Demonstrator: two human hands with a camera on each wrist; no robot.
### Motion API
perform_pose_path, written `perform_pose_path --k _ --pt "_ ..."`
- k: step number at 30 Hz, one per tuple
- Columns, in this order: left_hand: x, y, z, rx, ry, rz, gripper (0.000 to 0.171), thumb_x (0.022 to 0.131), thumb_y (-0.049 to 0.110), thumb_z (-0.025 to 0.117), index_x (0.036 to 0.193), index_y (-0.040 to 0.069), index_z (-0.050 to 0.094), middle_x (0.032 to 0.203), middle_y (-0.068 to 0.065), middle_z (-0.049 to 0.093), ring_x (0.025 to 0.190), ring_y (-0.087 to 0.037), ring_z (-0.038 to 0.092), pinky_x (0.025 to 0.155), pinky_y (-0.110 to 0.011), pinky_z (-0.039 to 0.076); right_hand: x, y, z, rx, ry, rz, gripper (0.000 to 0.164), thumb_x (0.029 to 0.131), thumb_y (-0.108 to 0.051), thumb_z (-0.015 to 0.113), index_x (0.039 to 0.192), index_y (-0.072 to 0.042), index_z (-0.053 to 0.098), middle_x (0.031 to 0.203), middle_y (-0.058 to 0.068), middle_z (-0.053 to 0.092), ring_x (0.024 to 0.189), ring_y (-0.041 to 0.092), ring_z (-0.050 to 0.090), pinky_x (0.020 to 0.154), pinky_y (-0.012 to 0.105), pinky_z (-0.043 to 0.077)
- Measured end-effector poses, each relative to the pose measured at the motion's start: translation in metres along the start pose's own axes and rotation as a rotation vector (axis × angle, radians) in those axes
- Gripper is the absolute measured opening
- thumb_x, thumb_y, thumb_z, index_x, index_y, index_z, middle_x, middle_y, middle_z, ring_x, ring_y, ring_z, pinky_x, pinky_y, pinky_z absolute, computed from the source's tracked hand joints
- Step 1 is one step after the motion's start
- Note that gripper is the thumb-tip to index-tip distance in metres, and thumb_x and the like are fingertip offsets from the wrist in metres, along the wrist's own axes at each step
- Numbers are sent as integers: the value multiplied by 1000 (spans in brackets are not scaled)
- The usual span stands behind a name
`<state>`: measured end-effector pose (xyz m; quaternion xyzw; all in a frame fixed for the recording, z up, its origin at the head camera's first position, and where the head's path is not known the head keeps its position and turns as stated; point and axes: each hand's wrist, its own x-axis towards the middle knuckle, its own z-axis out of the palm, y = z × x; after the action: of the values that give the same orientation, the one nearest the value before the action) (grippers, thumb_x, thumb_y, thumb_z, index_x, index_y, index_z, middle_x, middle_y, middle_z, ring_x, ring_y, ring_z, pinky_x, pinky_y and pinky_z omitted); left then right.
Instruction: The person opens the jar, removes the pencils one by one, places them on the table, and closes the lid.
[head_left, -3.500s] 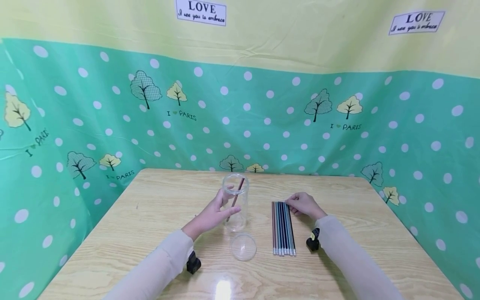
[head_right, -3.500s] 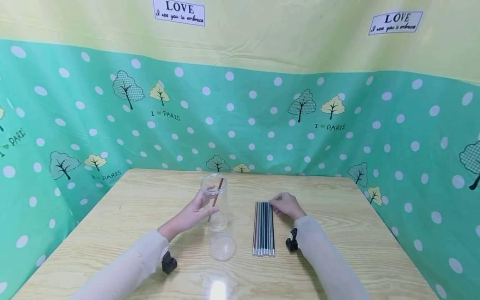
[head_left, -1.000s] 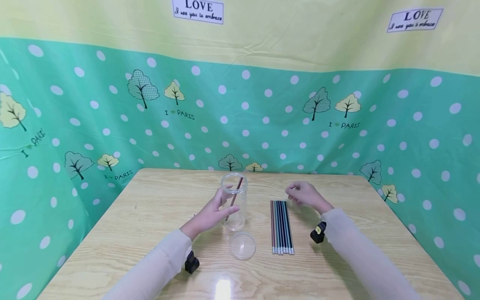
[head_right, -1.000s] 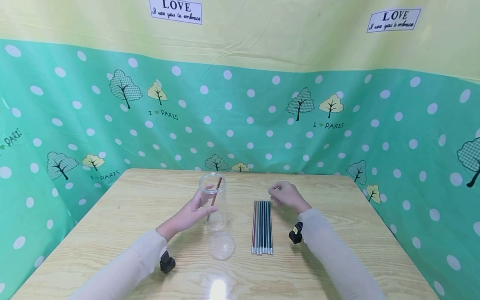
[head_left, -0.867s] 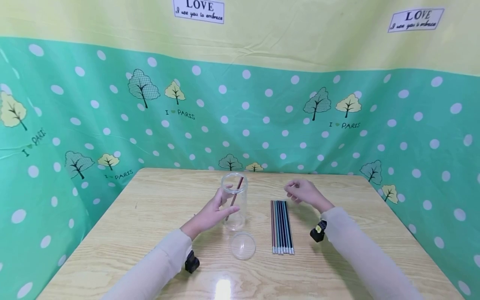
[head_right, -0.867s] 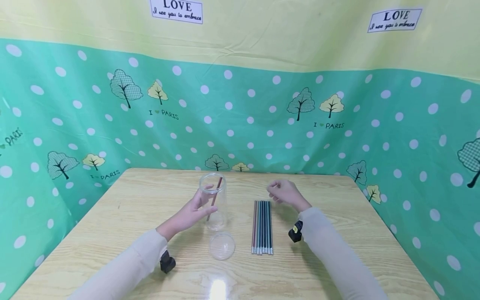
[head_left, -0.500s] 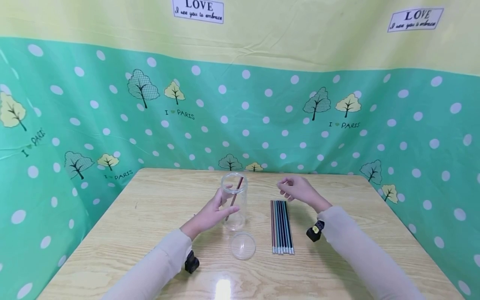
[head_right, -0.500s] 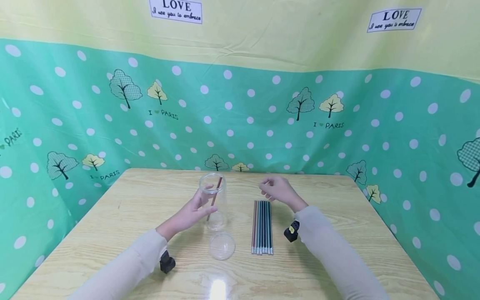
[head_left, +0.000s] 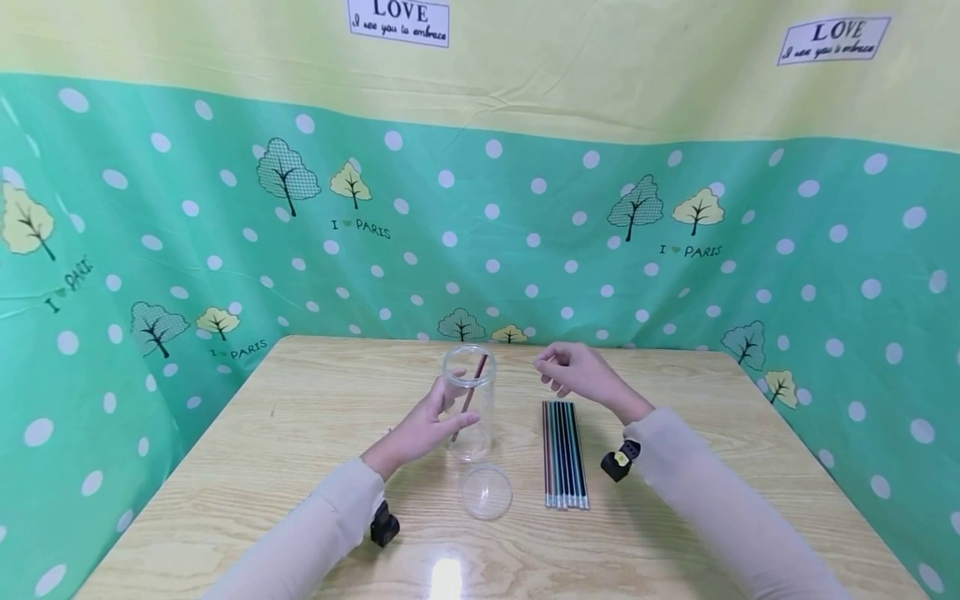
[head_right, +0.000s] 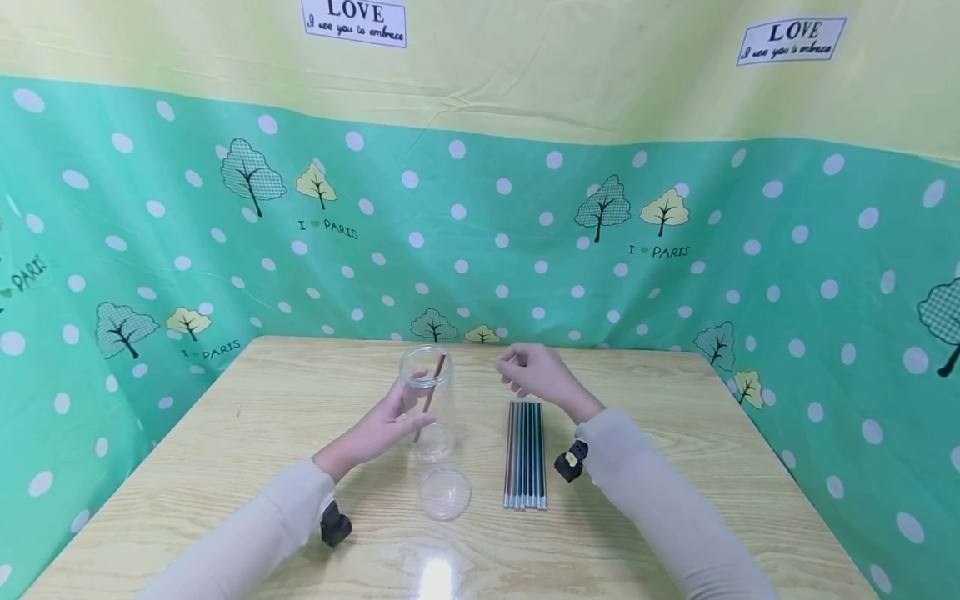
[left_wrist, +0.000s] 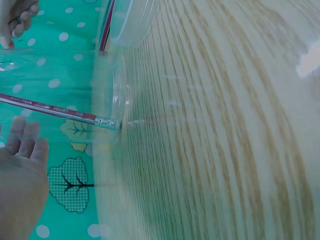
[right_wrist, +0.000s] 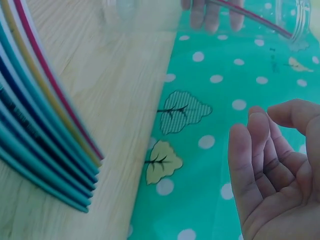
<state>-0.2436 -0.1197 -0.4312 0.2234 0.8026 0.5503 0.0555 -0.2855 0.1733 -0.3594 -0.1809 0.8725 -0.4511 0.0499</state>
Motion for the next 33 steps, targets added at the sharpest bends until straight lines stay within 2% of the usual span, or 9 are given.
perform_pose_path --k 11,20,24,28,33 --pt "0 0 1 5 -1 30 78 99 29 66 158 13 17 154 -12 41 144 -39 31 114 -64 23 2 -18 10 30 -6 -83 21 102 -26 62 108 -6 67 92 17 68 80 37 65 64 34 60" --pt "2 -2 1 14 -4 40 81 98 31 67 158 11 16 155 -12 41 143 -38 32 115 -61 24 6 -33 19 36 1 -125 25 100 -33 64 110 -10 69 93 6 66 76 25 65 65 36 60" --pt "2 -3 1 17 -8 53 82 99 31 66 158 8 15 154 -14 41 143 -39 33 115 -61 24 8 -42 24 9 6 -143 31 99 -39 65 113 -12 69 94 5 65 76 27 66 64 36 59" --pt "2 -3 1 18 -8 72 80 99 28 66 158 7 15 153 -15 42 142 -39 34 114 -62 24 11 -51 28 -7 9 -161 30 98 -41 66 111 -14 70 91 4 66 74 28 65 62 36 59" --pt "2 -3 0 15 -11 71 79 99 29 66 159 19 15 154 -11 41 143 -38 34 114 -62 24 16 -60 32 -30 5 -171 28 96 -39 68 109 -15 71 89 3 68 72 25 62 61 35 59"
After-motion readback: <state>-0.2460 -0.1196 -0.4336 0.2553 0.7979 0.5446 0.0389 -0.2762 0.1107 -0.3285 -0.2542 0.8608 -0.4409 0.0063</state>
